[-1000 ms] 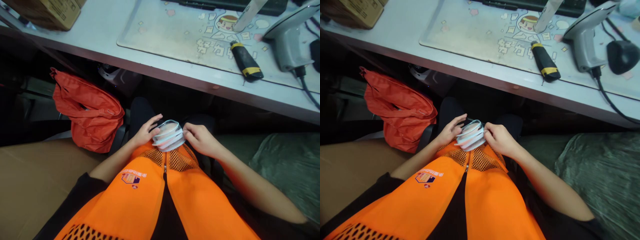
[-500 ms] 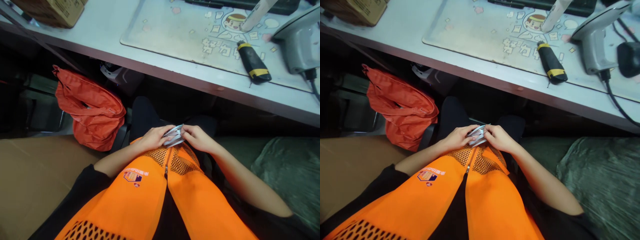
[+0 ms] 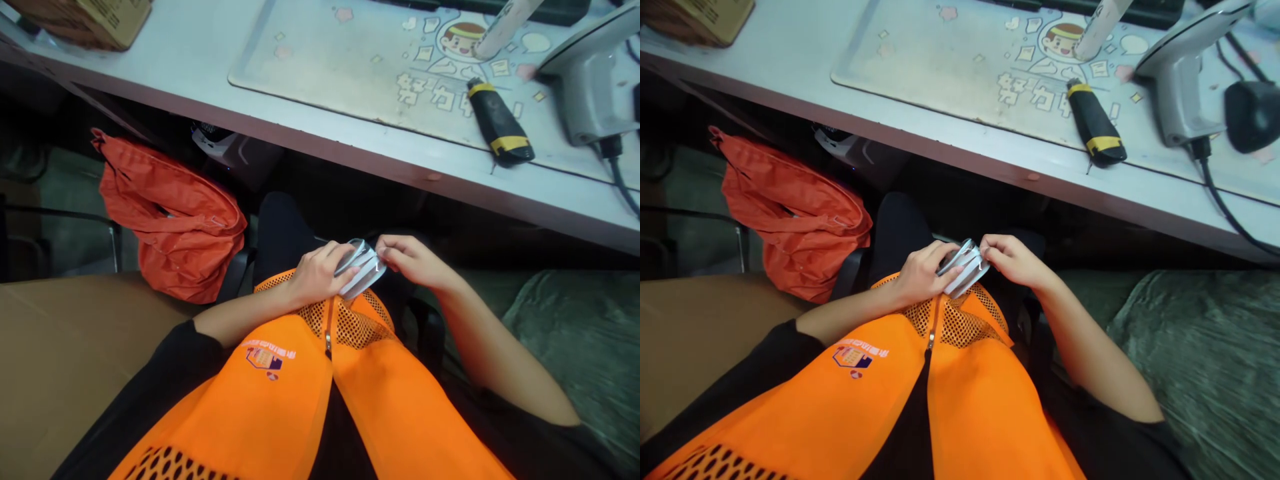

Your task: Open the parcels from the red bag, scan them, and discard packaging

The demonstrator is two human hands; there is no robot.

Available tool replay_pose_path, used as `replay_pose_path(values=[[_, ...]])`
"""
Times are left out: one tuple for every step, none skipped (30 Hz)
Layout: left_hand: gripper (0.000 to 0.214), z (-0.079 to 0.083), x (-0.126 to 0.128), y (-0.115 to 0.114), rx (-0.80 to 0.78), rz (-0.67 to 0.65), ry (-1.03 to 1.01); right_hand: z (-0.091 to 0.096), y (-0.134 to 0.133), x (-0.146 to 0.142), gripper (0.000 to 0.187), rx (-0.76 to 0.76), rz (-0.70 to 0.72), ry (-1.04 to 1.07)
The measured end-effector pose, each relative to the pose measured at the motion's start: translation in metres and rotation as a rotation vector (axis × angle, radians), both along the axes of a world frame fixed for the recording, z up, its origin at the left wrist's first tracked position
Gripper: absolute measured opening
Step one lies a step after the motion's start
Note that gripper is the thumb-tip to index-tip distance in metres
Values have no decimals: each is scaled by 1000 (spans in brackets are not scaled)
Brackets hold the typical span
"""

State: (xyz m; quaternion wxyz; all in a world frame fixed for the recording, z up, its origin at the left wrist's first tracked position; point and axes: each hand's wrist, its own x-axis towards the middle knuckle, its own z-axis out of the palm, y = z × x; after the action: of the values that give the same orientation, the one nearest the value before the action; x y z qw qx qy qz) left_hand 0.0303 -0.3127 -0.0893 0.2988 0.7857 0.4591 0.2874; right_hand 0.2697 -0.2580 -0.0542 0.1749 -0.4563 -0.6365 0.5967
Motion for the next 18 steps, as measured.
replay_pose_path(values=[[39, 7, -5, 3, -14, -41, -55, 1, 2, 3, 21, -42, -28, 33], [41, 15, -10, 7, -49, -91, -114, 3, 3, 5, 20, -80, -56, 74], [43, 21, -16, 13, -99, -140, -172, 4, 5, 6, 20, -114, -75, 121], [44, 26, -21, 21, -150, -182, -218, 5, 6, 6, 21, -146, -85, 169], [45, 30, -25, 31, -188, -210, -247, 5, 6, 5, 22, -176, -78, 213], [47, 33, -28, 42, -211, -229, -263, 6, 7, 2, 23, -204, -57, 251], [52, 35, -29, 53, -226, -245, -274, 6, 7, -1, 24, -229, -26, 286], [61, 34, -28, 64, -245, -274, -289, 6, 8, -4, 24, -248, 9, 321], [74, 33, -26, 74, -286, -327, -314, 5, 8, -7, 25, -258, 40, 354], [89, 30, -23, 82, -358, -402, -355, 5, 9, -10, 25, -263, 64, 383], [101, 27, -19, 88, -455, -489, -408, 4, 9, -13, 26, -263, 79, 408], [110, 22, -15, 91, -564, -573, -459, 3, 9, -15, 27, -259, 82, 426], [114, 17, -12, 92, -664, -636, -496, 2, 9, -17, 28, -249, 83, 430], [116, 11, -9, 91, -744, -669, -517, 1, 8, -17, 30, -229, 87, 411], [117, 5, -7, 88, -797, -671, -524, 2, 6, -17, 31, -195, 102, 371], [116, -1, -6, 83, -825, -652, -518, 3, 3, -17, 33, -145, 128, 315], [114, -8, -6, 76, -839, -630, -507, 5, -1, -17, 35, -82, 160, 247], [110, -13, -7, 70, -854, -621, -493, 8, -5, -17, 36, -14, 201, 171]])
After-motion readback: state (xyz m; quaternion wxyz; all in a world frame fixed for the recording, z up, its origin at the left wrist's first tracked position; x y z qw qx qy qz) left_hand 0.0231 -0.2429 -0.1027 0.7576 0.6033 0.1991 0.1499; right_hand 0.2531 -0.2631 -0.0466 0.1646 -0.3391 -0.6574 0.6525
